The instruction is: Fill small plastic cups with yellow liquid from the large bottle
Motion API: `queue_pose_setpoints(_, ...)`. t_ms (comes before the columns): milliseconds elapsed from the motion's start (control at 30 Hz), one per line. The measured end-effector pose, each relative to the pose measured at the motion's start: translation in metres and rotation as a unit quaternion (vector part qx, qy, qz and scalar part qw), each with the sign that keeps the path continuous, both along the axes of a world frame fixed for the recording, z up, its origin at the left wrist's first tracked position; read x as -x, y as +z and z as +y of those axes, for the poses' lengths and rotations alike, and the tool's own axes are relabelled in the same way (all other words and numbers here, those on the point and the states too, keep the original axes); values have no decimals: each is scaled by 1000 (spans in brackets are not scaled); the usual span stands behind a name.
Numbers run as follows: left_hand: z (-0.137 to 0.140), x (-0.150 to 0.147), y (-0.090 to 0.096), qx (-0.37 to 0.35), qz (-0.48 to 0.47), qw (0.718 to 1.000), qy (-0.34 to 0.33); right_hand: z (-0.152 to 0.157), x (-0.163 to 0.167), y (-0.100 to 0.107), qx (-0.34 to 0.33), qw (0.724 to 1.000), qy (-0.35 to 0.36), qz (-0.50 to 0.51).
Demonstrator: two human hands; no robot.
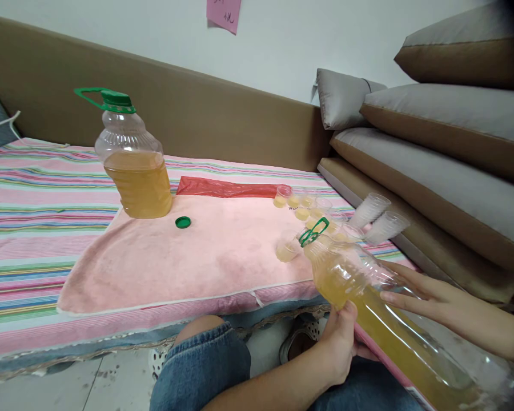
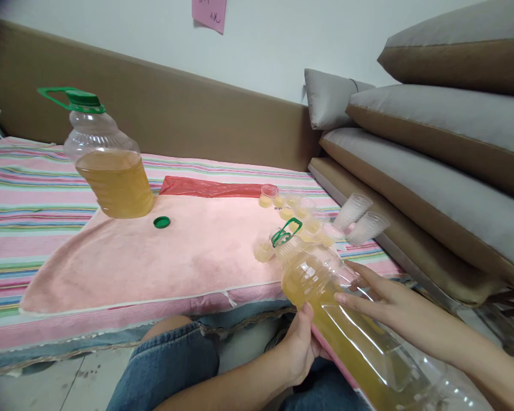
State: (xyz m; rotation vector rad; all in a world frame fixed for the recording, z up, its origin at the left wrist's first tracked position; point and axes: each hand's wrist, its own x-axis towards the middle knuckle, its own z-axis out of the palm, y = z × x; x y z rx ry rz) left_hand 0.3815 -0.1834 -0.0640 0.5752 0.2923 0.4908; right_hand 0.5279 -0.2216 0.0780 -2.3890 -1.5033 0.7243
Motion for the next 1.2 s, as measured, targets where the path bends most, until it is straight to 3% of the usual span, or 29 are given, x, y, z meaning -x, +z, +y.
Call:
queue_pose_setpoints(200,-1,-1,-4,-2,-10,1000,0,0,2,-1,-20,1000,-6,-4)
queue_pose_setpoints(500,5,2,-1,-30,21,999,2,7,16,8,22,999,-28,13)
queue_pose_setpoints(633,14,3,-2,-53,44,997,19,11,26,9,-8,998,-58,34)
queue_pose_setpoints(833,38,15,10,-115,-21,990,74,7,40,-5,-125,983,-82,106)
queue_pose_setpoints(1067,70,64,32,-227,-36,969,91,2,65,-42,-335,931,31,144)
queue_pose_setpoints(1200,86,104,43,-332,14,935,125,10,90,-61,-400,899,73,165)
